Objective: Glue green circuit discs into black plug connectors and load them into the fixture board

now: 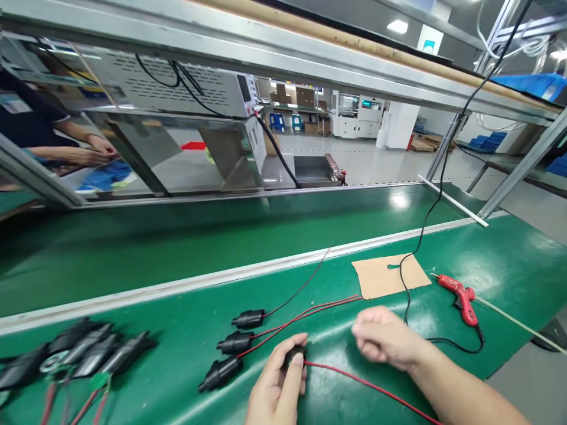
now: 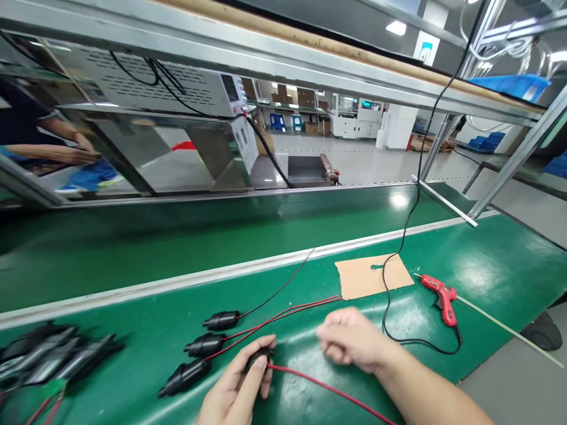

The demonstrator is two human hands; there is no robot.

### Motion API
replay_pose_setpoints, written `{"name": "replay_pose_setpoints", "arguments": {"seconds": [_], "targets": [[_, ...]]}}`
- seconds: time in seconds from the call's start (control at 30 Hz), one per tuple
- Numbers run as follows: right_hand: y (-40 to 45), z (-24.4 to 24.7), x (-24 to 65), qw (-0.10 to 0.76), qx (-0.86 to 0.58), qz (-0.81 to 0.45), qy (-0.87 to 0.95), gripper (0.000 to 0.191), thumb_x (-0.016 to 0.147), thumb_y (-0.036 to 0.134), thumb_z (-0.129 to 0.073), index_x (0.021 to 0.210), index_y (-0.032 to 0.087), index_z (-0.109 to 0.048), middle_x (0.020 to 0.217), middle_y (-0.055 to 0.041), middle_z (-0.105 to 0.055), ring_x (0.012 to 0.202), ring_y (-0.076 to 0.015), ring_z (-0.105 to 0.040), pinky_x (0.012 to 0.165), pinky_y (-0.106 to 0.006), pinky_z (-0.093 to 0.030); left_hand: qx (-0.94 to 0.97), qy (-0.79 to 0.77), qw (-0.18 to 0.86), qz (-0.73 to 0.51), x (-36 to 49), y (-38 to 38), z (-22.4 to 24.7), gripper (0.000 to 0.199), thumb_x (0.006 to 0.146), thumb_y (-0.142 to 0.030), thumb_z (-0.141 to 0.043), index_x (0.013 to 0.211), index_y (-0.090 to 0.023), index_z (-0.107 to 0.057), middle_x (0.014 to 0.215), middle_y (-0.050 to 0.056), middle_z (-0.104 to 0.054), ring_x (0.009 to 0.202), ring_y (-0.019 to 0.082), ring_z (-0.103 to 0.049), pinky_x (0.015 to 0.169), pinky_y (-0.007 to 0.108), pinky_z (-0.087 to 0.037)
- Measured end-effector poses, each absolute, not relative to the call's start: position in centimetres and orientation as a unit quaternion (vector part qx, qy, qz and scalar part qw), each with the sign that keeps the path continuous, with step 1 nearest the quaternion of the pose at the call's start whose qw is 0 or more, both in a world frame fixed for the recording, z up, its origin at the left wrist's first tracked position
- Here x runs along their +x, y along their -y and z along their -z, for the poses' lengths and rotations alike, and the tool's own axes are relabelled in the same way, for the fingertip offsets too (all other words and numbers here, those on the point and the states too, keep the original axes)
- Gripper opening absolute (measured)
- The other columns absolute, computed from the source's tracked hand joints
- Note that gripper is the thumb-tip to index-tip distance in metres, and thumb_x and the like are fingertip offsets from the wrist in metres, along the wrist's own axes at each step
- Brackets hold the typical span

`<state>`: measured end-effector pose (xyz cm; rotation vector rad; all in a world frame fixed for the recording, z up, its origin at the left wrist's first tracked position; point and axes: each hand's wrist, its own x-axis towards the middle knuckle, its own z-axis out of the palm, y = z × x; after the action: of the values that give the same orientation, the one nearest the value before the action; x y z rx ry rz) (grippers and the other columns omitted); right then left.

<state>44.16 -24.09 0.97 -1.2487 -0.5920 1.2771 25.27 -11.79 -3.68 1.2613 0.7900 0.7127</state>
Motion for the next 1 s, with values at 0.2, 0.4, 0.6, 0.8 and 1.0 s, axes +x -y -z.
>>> {"name": "replay_pose_setpoints", "arguments": {"seconds": [0.2,0.4,0.6,0.8,1.0], "targets": [[27.4,-3.5,50.1,0.737,-0.488,-0.411,0.223,0.055,0.093,0.055,-0.058,0.065,0.025,-0.021,0.051,0.0127,-0.011,0.04,-0.0081,-0.002,0.038,-0.022,-0.012,0.425,-0.348,0.76,-0.347,25.4,10.5,2.1,0.046,0.079,-0.048,-0.079,0.113,-0.019,-0.07,0.105,0.008,-0.069,0.07,0.014,-0.06,0.059,0.027,-0.049],[28.3,-2.6,51.8,0.797,-0.475,-0.302,0.22,0.035,0.097,0.046,-0.057,0.071,0.023,-0.053,0.067,0.0025,-0.049,0.044,-0.0092,-0.029,0.041,-0.024,-0.025,0.393,-0.343,0.776,-0.354,25.6,10.4,1.6,0.044,0.082,-0.045,-0.078,0.116,-0.019,-0.069,0.108,0.009,-0.067,0.078,0.016,-0.065,0.066,0.03,-0.053],[27.0,-1.3,47.7,0.593,-0.637,-0.265,0.416,0.04,0.094,0.046,-0.064,0.127,0.024,-0.066,0.106,-0.01,-0.067,0.085,-0.021,-0.061,0.072,-0.036,-0.052,0.386,-0.321,0.794,-0.344,25.3,10.4,1.4,0.044,0.085,-0.049,-0.074,0.117,-0.018,-0.071,0.111,0.01,-0.066,0.081,0.017,-0.064,0.067,0.031,-0.052],[25.3,-0.8,44.4,0.411,-0.675,-0.331,0.516,0.029,0.092,0.035,-0.068,0.119,0.024,-0.069,0.093,-0.004,-0.069,0.088,-0.0205,-0.064,0.083,-0.036,-0.052,0.376,-0.3,0.802,-0.355,24.8,10.1,0.9,0.041,0.09,-0.046,-0.068,0.119,-0.017,-0.071,0.112,0.013,-0.066,0.083,0.02,-0.064,0.067,0.033,-0.051],[25.5,-0.9,44.9,0.421,-0.705,-0.249,0.514,0.023,0.098,0.042,-0.06,0.105,0.023,-0.07,0.098,-0.0058,-0.069,0.086,-0.0203,-0.063,0.078,-0.034,-0.053,0.434,-0.324,0.752,-0.377,24.6,10.2,1.8,0.043,0.089,-0.049,-0.068,0.122,-0.021,-0.07,0.119,0.012,-0.066,0.085,0.021,-0.066,0.072,0.035,-0.054]]}}
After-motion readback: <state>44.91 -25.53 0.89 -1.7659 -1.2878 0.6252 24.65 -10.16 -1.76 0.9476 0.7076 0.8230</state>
